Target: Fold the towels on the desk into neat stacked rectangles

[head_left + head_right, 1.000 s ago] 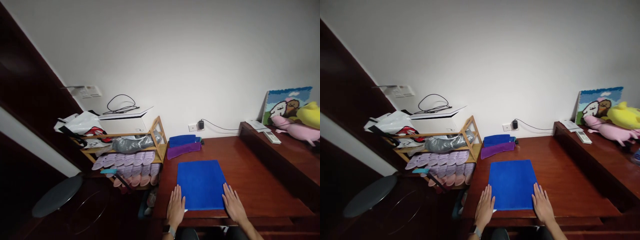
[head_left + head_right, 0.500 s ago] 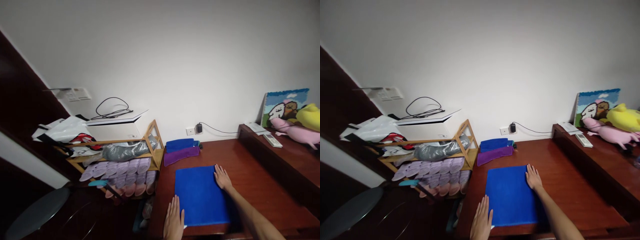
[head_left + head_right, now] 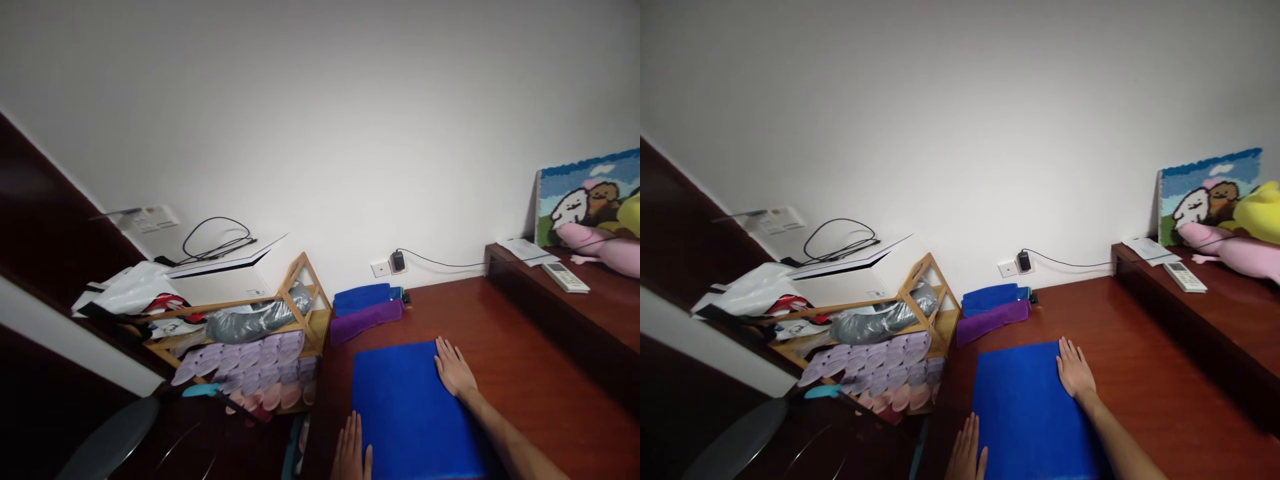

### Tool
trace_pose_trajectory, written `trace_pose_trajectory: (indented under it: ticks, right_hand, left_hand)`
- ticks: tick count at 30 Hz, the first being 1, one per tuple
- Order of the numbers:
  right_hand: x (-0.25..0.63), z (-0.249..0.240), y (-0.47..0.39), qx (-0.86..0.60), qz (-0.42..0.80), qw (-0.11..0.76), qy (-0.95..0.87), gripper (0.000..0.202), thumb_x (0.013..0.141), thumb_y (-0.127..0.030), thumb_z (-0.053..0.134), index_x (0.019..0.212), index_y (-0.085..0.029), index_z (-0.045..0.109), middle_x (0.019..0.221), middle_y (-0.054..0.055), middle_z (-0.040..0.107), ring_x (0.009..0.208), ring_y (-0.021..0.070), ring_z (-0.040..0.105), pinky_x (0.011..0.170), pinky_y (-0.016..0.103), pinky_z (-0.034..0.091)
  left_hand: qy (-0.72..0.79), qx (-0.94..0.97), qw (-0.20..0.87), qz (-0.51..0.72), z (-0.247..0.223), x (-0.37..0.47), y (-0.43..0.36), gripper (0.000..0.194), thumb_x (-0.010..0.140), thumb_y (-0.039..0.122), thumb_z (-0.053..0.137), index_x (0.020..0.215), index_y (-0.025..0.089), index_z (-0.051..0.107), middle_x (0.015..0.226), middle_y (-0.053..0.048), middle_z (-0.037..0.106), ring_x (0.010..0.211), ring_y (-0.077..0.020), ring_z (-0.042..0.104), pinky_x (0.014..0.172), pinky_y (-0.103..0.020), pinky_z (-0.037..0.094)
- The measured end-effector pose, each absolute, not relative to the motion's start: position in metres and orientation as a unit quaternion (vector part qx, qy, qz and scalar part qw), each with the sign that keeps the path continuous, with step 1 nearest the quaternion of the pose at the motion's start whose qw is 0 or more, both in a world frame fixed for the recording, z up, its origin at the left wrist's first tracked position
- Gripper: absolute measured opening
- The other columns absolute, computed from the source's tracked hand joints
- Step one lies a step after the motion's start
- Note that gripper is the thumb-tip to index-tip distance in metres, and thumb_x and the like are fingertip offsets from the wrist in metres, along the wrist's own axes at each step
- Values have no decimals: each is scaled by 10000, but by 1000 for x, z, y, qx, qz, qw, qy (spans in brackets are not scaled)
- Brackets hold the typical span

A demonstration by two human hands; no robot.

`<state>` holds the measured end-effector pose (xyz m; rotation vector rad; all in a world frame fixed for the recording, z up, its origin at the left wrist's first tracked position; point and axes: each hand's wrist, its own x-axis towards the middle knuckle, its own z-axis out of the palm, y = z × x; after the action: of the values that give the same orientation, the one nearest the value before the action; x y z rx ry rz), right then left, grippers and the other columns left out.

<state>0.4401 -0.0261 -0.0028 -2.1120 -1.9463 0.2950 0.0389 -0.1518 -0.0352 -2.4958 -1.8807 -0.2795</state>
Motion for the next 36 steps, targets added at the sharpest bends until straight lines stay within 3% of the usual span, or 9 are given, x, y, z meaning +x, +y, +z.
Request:
trace_pose_trajectory:
  ticks: [7,10,13,18,22,26,31,36]
  right_hand:
    - [437,-4,-25,-718,101,150,-672,680,1022,-380,192,1625,-90,309,1697,84,282,1584,236,232,1298,465,167]
    - [438,-2,-24,-719,98,150,-671,667,1026,-374,184,1626,-114,319,1695,75,288,1582,232,235,1296,463,182]
    - [440,-4,-24,-715,95,150,-676,658,1025,-378,203,1625,-140,327,1695,70,287,1581,232,235,1295,465,185]
    - [443,-9,-23,-696,92,139,-698,652,978,-334,313,1607,-182,386,1692,63,269,1585,254,224,1288,506,193]
    - [441,-4,-22,-717,108,138,-675,669,1020,-392,190,1633,-148,306,1699,53,259,1588,220,210,1300,468,171]
    - [441,4,-25,-722,115,141,-667,678,1027,-416,175,1642,-152,286,1701,51,277,1590,217,206,1303,462,152]
    - [443,4,-29,-727,98,120,-668,693,1029,-414,147,1647,-122,258,1709,49,264,1596,211,187,1300,443,131]
    - [442,2,-27,-735,85,88,-667,702,1026,-409,128,1648,-107,249,1713,56,258,1593,214,200,1295,441,133]
  left_hand:
    - [-590,-797,38,-125,-14,83,-124,714,1057,310,332,1612,350,-115,1676,-5,285,1517,-303,365,1207,-589,437]
    - [-544,-830,-13,-122,21,160,-91,611,1077,342,259,1656,282,73,1707,-11,215,1562,-279,273,1264,-562,350]
    - [-501,-855,-105,-84,52,243,-55,613,1073,427,241,1638,195,289,1683,-51,300,1567,-258,276,1298,-499,298]
    - [-466,-865,-155,-99,54,308,-19,657,1060,480,179,1641,200,304,1688,-40,267,1585,-237,220,1332,-445,217]
    - [-496,-856,-102,-102,28,270,-10,627,1070,481,181,1652,260,252,1704,-10,242,1584,-232,223,1317,-488,251]
    - [-564,-821,-37,-78,16,182,-6,625,1072,478,245,1651,244,251,1697,-57,285,1571,-285,269,1277,-568,293]
    - [-619,-782,0,-78,17,101,-8,635,1080,488,240,1651,209,257,1685,-95,326,1570,-284,272,1259,-548,323]
    - [-626,-774,-9,-91,14,101,-12,645,1083,463,227,1645,150,267,1693,-114,306,1581,-260,239,1279,-506,296]
